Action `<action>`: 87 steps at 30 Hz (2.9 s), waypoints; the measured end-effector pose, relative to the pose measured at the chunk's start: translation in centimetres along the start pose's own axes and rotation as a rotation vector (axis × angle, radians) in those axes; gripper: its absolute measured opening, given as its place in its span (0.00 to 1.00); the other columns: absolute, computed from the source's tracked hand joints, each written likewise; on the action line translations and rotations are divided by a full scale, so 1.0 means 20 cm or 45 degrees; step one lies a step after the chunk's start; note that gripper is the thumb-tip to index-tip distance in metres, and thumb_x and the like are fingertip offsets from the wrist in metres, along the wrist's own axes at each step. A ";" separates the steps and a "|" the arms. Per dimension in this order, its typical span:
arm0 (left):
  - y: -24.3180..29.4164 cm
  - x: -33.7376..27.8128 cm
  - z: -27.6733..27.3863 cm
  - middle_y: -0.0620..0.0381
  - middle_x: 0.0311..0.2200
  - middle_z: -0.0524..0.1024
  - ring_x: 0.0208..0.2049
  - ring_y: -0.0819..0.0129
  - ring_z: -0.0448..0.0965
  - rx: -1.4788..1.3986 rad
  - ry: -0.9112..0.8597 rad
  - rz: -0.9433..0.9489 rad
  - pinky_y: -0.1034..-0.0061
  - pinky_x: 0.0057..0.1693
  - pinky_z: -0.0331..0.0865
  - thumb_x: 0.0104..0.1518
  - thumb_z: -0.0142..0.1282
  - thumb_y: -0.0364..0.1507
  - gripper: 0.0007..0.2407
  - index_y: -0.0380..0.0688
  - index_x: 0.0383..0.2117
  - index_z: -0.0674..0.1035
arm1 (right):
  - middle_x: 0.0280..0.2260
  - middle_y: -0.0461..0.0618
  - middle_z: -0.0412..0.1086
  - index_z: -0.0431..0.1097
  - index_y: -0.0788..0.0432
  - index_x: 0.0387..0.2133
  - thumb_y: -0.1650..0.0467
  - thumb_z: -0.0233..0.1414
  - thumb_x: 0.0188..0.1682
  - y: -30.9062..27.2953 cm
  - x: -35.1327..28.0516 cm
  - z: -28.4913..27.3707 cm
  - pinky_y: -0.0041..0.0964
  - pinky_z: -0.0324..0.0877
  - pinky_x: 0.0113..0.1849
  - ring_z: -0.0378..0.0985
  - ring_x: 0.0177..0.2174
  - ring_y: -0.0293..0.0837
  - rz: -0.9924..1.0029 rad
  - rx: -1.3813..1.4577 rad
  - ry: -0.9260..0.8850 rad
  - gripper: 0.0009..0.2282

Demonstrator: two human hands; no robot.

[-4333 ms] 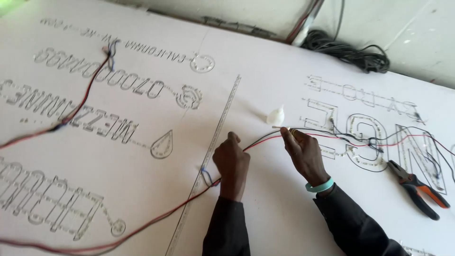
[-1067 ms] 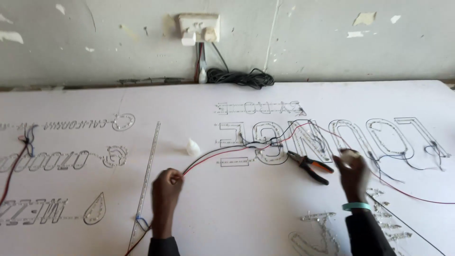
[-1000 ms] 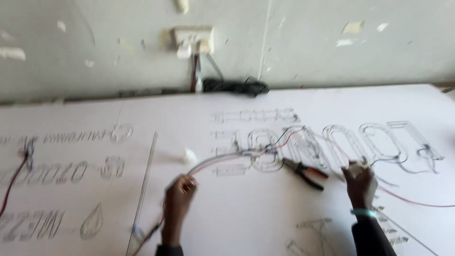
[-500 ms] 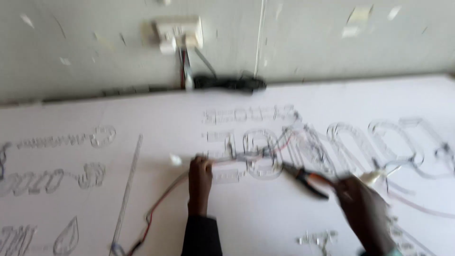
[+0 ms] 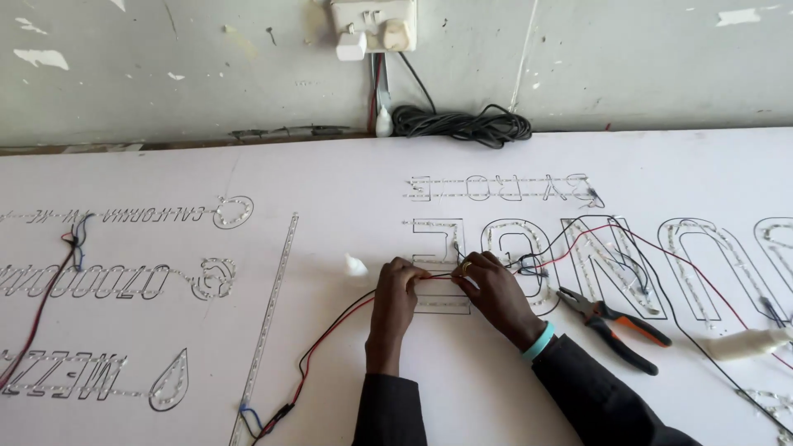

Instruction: Connecting electrical wires to LED strips on a sign board and securing them with glue

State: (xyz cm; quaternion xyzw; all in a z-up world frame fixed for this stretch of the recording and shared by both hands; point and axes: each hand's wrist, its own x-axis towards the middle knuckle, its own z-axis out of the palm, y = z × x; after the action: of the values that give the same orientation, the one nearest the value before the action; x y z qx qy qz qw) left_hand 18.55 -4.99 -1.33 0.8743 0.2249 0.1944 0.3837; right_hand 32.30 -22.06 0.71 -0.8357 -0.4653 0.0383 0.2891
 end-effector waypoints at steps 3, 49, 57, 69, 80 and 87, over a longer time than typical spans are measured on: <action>-0.03 -0.01 0.01 0.57 0.41 0.80 0.50 0.57 0.82 0.006 -0.018 0.047 0.65 0.60 0.78 0.66 0.59 0.15 0.12 0.51 0.40 0.90 | 0.41 0.47 0.82 0.85 0.57 0.38 0.70 0.65 0.54 0.06 -0.03 0.05 0.47 0.82 0.43 0.84 0.48 0.52 -0.078 -0.078 0.077 0.03; -0.09 0.00 -0.03 0.52 0.40 0.84 0.50 0.57 0.83 -0.046 0.022 -0.236 0.64 0.58 0.81 0.68 0.58 0.16 0.11 0.47 0.41 0.92 | 0.48 0.54 0.75 0.85 0.60 0.35 0.73 0.62 0.46 -0.18 -0.06 0.18 0.40 0.75 0.36 0.81 0.39 0.47 -0.289 -0.914 -0.408 0.06; -0.03 0.01 -0.02 0.52 0.38 0.82 0.47 0.58 0.82 0.015 0.082 -0.222 0.65 0.56 0.81 0.66 0.55 0.12 0.12 0.42 0.36 0.89 | 0.50 0.63 0.76 0.85 0.65 0.39 0.75 0.56 0.50 -0.27 0.00 0.19 0.36 0.74 0.32 0.85 0.37 0.48 -0.157 -0.854 -0.526 0.10; -0.17 0.03 0.09 0.57 0.33 0.75 0.41 0.60 0.79 0.162 0.186 -0.088 0.66 0.52 0.77 0.63 0.58 0.16 0.10 0.50 0.29 0.86 | 0.26 0.57 0.81 0.86 0.57 0.29 0.57 0.54 0.56 -0.36 0.38 0.03 0.53 0.79 0.35 0.90 0.33 0.58 -0.015 -0.663 -0.303 0.19; -0.23 0.05 0.11 0.55 0.31 0.77 0.36 0.56 0.77 0.247 0.244 -0.010 0.63 0.50 0.72 0.62 0.53 0.15 0.10 0.45 0.28 0.81 | 0.52 0.74 0.79 0.71 0.69 0.61 0.48 0.60 0.57 -0.53 0.74 0.44 0.72 0.74 0.56 0.81 0.55 0.76 0.144 0.384 -0.354 0.35; -0.31 0.08 0.16 0.55 0.36 0.76 0.43 0.54 0.78 0.083 0.194 -0.100 0.60 0.52 0.75 0.64 0.58 0.19 0.10 0.52 0.29 0.87 | 0.39 0.66 0.85 0.70 0.67 0.53 0.55 0.70 0.50 -0.31 0.14 -0.31 0.56 0.79 0.52 0.93 0.33 0.57 0.446 0.253 -0.361 0.30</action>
State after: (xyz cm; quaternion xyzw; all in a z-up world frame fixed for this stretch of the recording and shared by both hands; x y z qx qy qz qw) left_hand 20.00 -2.35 -7.82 0.8595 0.2937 0.2379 0.3441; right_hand 31.18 -20.18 9.74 -0.8575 -0.3431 0.2503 0.2905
